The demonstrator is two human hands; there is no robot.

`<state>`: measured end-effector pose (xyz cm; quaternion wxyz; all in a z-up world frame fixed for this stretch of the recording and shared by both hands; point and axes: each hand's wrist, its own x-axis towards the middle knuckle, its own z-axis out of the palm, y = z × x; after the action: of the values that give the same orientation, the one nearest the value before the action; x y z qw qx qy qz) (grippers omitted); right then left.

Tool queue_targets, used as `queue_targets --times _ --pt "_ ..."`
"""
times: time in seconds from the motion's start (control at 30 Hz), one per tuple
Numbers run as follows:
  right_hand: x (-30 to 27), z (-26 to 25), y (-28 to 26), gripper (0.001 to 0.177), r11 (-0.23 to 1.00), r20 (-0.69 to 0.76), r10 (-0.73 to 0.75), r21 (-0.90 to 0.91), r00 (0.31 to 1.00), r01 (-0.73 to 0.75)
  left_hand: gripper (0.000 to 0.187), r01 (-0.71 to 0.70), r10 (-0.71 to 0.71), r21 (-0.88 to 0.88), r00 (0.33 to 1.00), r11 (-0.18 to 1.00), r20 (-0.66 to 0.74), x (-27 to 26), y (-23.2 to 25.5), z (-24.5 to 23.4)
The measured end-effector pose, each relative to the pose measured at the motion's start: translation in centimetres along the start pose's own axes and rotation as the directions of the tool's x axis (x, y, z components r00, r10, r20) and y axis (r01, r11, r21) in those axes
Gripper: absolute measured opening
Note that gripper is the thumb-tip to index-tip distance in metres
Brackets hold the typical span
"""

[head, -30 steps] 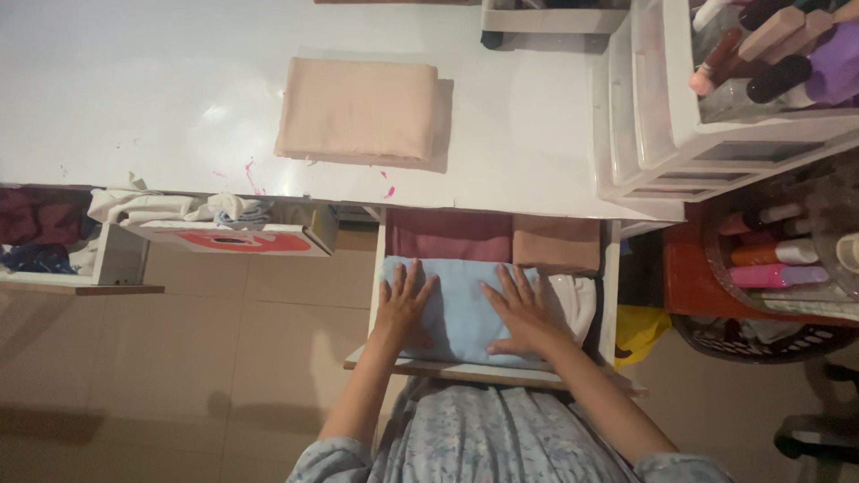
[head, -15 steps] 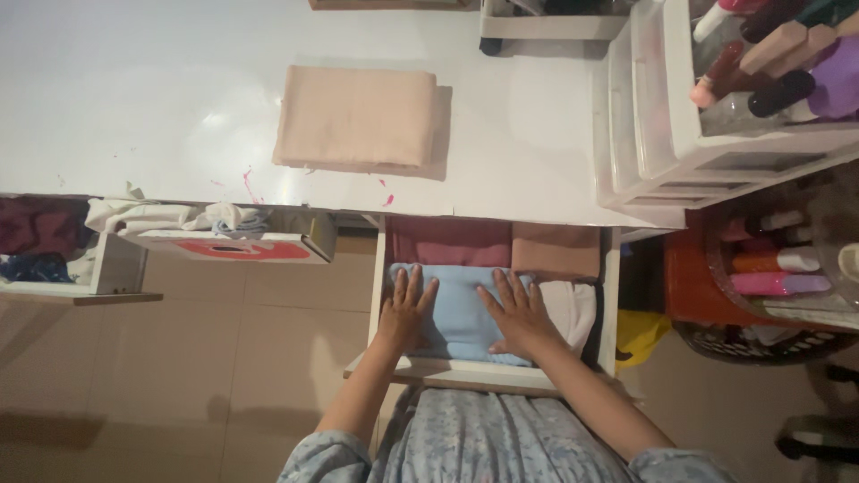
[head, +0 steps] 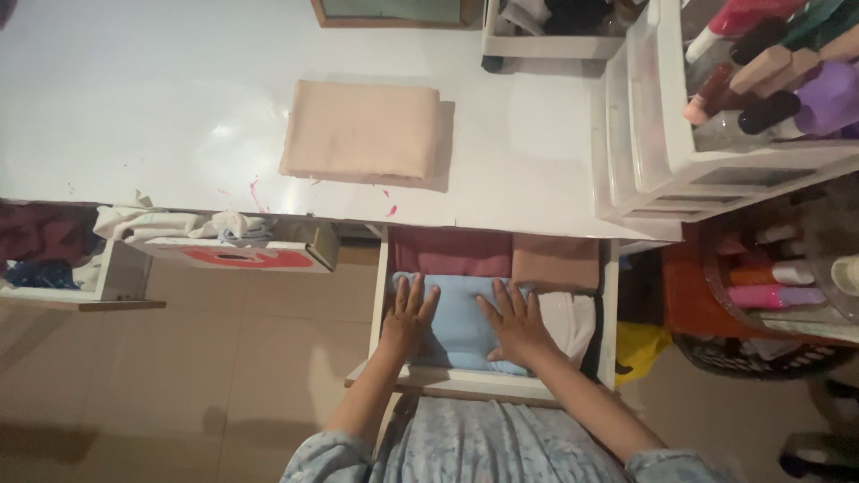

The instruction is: The person takes folded cloths from a desk and places them into a drawer, then clears baby clothes from several drawers onto the desk surface and begins folding them one by one.

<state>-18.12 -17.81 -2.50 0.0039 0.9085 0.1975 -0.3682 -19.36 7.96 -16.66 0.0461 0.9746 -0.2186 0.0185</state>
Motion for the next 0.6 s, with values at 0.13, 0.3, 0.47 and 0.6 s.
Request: queue_targets --times 0.13,0.3,0.47,0.6 --pt "-1.1 -1.4 -0.2 0.107 1.000 -0.003 -0.002 0.029 1.000 0.002 0.112 0.134 -0.088 -0.086 0.909 0.987 0.408 1.5 0.9 -5.9" --pt "0.1 -0.9 -0.1 0.095 0.989 -0.289 -0.050 0.117 0.956 0.087 0.108 0.197 -0.100 -0.282 0.940 0.939 0.325 2.8 1.4 -11.1" --pt "1.3 -1.8 -1.0 0.093 0.984 -0.527 -0.076 0.096 0.846 0.149 0.105 0.134 -0.077 -0.359 0.983 0.924 0.169 2.8 1.9 -13.5" --pt "1.6 -3.1 -2.1 0.098 0.988 -0.594 -0.091 0.049 0.799 0.149 0.106 0.127 -0.094 -0.352 0.990 0.927 0.108 2.9 1.8 -15.2"
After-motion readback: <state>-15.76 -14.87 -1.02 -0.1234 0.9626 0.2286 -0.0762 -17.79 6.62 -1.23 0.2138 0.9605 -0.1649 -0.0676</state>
